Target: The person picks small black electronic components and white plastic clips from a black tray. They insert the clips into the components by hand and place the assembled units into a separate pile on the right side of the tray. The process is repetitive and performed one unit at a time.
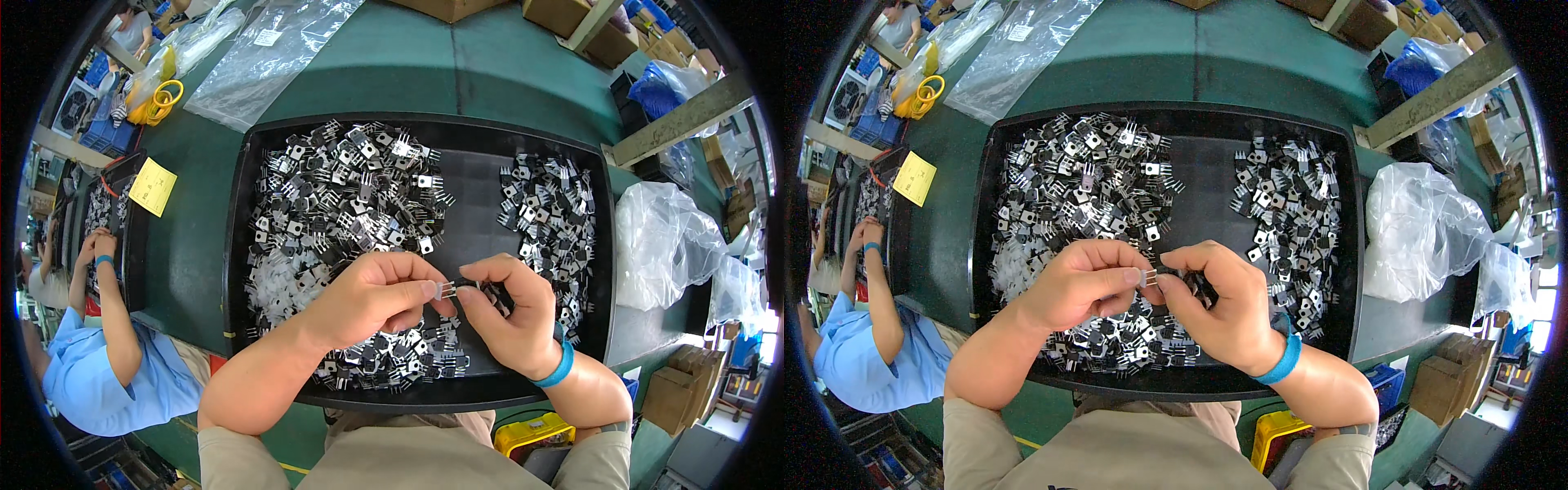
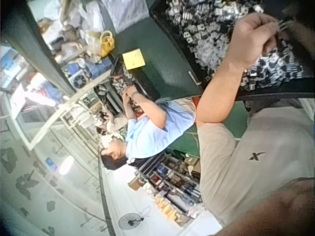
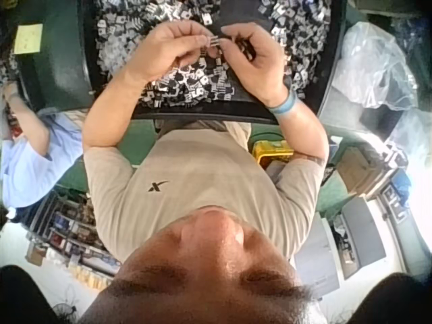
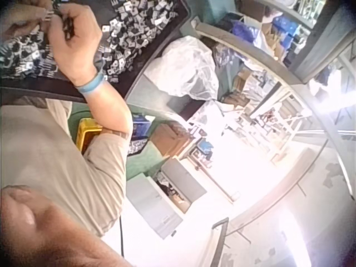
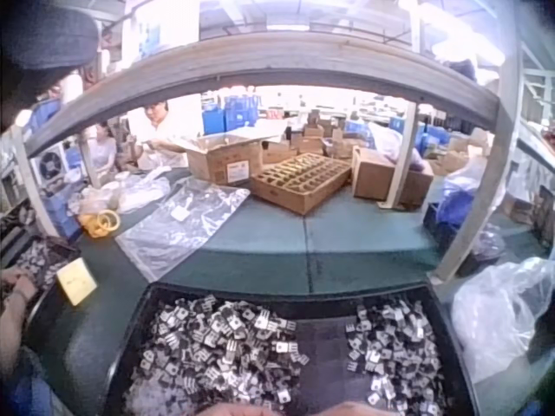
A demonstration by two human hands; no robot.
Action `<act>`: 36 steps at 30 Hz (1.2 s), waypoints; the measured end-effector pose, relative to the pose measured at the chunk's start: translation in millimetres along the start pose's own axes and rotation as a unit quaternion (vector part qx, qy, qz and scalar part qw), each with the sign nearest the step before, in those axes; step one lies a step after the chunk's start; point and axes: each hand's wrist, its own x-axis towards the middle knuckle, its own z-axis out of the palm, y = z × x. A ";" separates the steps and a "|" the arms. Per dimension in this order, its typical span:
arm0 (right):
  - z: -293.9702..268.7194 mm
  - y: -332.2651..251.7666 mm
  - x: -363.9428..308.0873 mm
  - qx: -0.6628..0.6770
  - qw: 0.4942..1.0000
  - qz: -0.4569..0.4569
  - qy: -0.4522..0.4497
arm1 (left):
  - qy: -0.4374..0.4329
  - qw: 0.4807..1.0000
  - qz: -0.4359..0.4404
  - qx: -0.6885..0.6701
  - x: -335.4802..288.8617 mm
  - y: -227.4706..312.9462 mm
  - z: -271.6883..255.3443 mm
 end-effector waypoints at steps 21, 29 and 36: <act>3.2 -0.9 -3.7 0.096 0.981 0.150 -0.077 | 0.040 0.993 0.006 0.108 -1.5 -1.0 1.4; 1.2 4.1 0.6 0.232 0.923 0.273 -0.140 | 0.050 0.997 0.003 0.061 -2.5 1.0 0.0; 4.8 19.2 3.3 0.043 0.975 0.042 -0.214 | 0.062 0.998 -0.008 0.006 -7.6 14.1 -9.6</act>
